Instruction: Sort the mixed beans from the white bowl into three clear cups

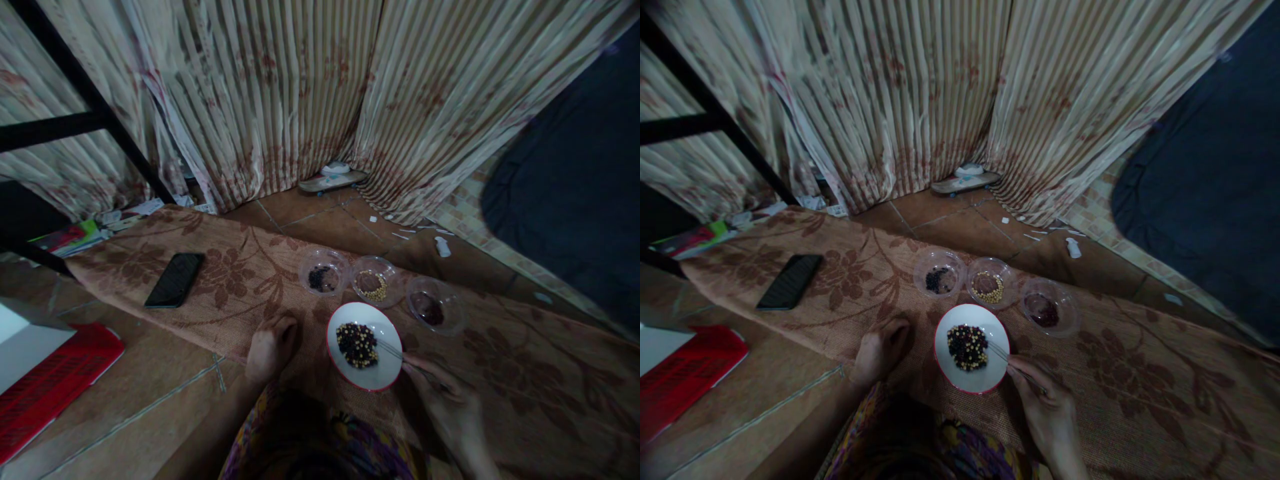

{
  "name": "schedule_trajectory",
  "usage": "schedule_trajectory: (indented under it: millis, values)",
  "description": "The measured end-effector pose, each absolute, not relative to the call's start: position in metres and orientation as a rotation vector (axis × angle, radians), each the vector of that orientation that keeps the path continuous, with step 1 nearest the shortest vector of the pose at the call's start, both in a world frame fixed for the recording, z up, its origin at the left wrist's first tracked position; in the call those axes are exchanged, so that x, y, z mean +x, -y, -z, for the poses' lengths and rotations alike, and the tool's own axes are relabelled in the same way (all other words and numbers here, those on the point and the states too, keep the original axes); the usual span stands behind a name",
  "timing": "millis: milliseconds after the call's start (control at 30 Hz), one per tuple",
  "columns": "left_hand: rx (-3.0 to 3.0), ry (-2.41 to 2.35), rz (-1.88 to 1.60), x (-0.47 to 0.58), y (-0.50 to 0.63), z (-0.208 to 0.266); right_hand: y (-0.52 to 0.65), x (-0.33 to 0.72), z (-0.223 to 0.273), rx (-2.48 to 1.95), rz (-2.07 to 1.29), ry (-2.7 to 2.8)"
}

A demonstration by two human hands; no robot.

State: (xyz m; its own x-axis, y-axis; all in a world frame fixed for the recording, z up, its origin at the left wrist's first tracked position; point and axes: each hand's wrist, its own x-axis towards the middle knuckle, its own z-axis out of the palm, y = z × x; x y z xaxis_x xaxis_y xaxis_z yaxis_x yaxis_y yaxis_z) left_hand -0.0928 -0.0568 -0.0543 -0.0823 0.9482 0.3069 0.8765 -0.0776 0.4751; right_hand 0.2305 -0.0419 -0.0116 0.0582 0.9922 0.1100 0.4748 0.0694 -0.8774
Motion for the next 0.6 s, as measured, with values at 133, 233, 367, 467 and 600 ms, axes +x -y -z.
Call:
schedule_trajectory:
  millis: [133,233,367,467,600]
  values:
    - [2.018,-2.04,-0.868,-0.0925,0.0571,0.0523,0.041,0.2305,0.0108,-1.527,-0.802,1.542]
    - [2.017,-2.031,-0.866,-0.0929,0.0571,0.0526,0.0412,0.2315,0.0117,-1.539,-0.816,1.534]
    - [2.014,-2.027,-0.876,-0.0933,0.0574,0.0537,0.0422,0.2336,0.0143,-1.532,-0.821,1.531]
    - [2.019,-2.041,-0.874,-0.0931,0.0577,0.0529,0.0434,0.234,0.0152,-1.538,-0.821,1.501]
    - [2.035,-2.032,-0.882,-0.0926,0.0573,0.0501,0.0441,0.2325,0.0076,-1.563,-0.793,1.366]
